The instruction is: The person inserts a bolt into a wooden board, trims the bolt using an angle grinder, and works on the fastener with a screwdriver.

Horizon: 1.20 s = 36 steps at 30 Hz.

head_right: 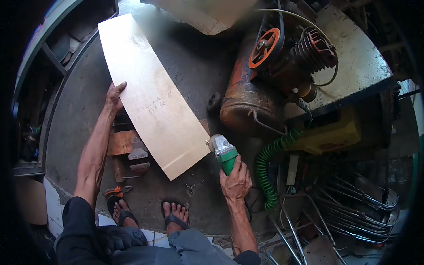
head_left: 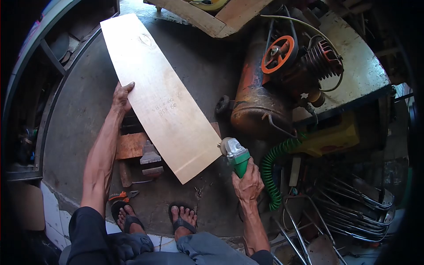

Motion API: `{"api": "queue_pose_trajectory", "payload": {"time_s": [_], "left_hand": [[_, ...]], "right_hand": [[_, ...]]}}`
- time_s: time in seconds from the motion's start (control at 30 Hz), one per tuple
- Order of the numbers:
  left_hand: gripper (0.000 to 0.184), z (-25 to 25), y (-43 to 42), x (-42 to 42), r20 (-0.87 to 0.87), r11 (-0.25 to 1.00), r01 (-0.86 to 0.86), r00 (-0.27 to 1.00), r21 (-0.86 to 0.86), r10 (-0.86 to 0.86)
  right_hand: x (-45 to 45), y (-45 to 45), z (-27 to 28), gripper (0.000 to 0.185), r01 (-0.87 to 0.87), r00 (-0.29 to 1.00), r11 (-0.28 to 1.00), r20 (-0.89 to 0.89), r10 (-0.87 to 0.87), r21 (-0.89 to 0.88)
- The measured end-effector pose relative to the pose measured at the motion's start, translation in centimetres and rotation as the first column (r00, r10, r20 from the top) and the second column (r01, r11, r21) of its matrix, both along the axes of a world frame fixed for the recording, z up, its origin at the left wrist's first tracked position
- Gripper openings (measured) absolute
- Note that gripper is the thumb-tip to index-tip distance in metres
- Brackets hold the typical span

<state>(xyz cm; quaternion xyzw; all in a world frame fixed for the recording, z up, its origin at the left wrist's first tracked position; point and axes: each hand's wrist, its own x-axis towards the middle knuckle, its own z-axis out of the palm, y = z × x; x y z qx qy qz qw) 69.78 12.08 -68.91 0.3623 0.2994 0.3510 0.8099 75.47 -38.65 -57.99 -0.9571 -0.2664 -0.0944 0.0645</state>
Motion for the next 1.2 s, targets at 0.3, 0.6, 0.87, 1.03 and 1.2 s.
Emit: {"api": "queue_pose_trajectory", "payload": {"time_s": [0.3,0.6,0.87,1.03,1.2], "left_hand": [[0.063,-0.9,0.2,0.0,0.01,1.0,0.021,1.0,-0.018,-0.021],[0.061,-1.6,0.3,0.0,0.023,1.0,0.007,1.0,-0.009,-0.007],[0.06,-1.4,0.0,-0.2,0.022,1.0,0.019,1.0,-0.017,-0.018],[0.062,-2.0,0.3,-0.2,0.046,0.999,0.048,0.998,-0.002,-0.047],[0.058,-1.8,0.1,0.0,0.016,1.0,0.005,1.0,-0.027,-0.005]], "right_hand": [[1.0,-0.4,0.7,0.079,-0.048,0.998,0.998,-0.035,0.047,-0.044],[1.1,-0.2,1.1,0.08,-0.057,0.998,0.996,-0.041,0.055,-0.064],[1.0,0.0,1.3,0.078,-0.049,0.999,0.996,-0.023,0.048,-0.072],[0.8,0.0,1.3,0.078,-0.052,0.999,0.995,-0.016,0.05,-0.084],[0.9,-0.1,1.1,0.077,-0.051,0.998,0.996,-0.027,0.049,-0.072]]}}
